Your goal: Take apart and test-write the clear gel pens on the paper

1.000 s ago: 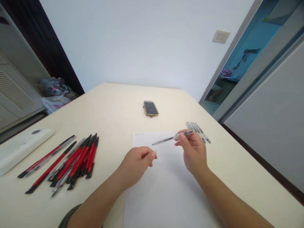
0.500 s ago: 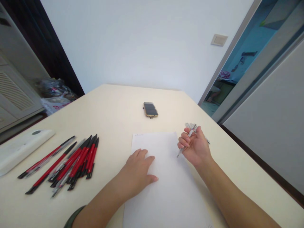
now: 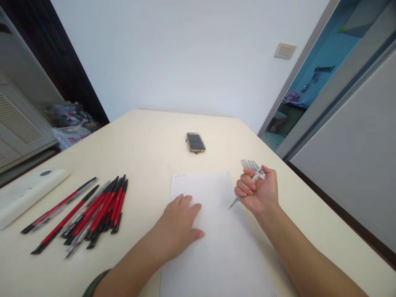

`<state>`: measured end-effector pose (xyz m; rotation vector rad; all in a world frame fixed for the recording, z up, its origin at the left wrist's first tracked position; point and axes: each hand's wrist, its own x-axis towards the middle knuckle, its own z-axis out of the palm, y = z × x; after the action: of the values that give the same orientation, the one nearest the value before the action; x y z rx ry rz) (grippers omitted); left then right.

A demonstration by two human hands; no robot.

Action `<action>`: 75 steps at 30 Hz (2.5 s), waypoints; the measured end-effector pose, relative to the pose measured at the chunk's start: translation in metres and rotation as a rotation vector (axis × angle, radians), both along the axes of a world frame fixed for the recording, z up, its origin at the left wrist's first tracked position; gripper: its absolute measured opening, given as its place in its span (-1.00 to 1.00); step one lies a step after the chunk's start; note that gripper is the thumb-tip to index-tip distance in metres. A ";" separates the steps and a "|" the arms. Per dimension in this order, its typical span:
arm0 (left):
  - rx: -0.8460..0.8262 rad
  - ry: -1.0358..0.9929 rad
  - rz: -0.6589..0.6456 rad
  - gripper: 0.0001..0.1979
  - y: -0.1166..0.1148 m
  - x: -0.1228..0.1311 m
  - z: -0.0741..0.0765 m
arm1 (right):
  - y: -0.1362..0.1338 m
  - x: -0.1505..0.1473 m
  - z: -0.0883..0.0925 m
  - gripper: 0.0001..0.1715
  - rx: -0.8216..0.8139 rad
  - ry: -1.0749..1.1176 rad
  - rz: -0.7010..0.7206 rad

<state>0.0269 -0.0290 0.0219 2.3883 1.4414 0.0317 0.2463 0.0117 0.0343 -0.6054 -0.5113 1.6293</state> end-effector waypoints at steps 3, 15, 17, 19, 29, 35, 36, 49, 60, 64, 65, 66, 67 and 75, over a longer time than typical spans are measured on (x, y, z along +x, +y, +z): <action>0.005 0.001 -0.002 -0.44 0.000 0.000 0.000 | -0.001 0.000 0.000 -0.59 -0.013 0.000 -0.012; 0.013 0.018 -0.007 -0.43 -0.001 0.001 0.001 | 0.015 -0.004 -0.015 -0.92 -0.120 -0.163 -0.179; 0.026 0.009 -0.012 -0.44 -0.001 0.001 -0.001 | 0.017 -0.004 -0.021 -0.79 -0.158 -0.164 -0.118; 0.050 -0.007 -0.024 -0.44 -0.002 0.001 -0.002 | 0.019 -0.008 -0.026 -0.60 -0.179 -0.223 -0.044; 0.107 -0.062 -0.039 -0.48 -0.004 0.002 -0.006 | 0.057 -0.074 -0.037 -0.69 0.194 -0.816 0.007; 0.109 -0.049 -0.027 -0.50 -0.004 0.003 -0.006 | 0.081 -0.085 -0.057 -0.86 0.256 -1.035 -0.139; 0.114 -0.050 -0.026 -0.50 -0.004 0.003 -0.006 | 0.081 -0.085 -0.059 -0.88 0.272 -1.073 -0.149; 0.099 -0.028 -0.021 -0.46 -0.003 0.005 -0.009 | 0.077 -0.090 -0.063 -0.84 0.435 -1.373 -0.142; 0.129 -0.038 -0.021 -0.48 -0.003 0.004 -0.013 | 0.077 -0.092 -0.065 -0.87 0.464 -1.434 -0.151; 0.106 -0.040 -0.025 -0.48 -0.003 0.004 -0.012 | 0.076 -0.091 -0.064 -0.86 0.463 -1.439 -0.153; 0.103 -0.039 -0.023 -0.48 -0.003 0.004 -0.012 | 0.076 -0.091 -0.064 -0.86 0.462 -1.440 -0.154; 0.098 -0.038 -0.023 -0.48 -0.003 0.004 -0.012 | 0.076 -0.092 -0.064 -0.86 0.462 -1.442 -0.156; 0.095 -0.036 -0.020 -0.47 -0.003 0.004 -0.012 | 0.076 -0.092 -0.064 -0.86 0.461 -1.443 -0.157; 0.091 -0.031 -0.018 -0.48 -0.004 0.005 -0.008 | 0.076 -0.091 -0.063 -0.86 0.459 -1.448 -0.144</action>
<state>0.0315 -0.0330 0.0136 2.4621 1.4334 0.1315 0.1552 0.0873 -0.0291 -1.3662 -1.7575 0.6385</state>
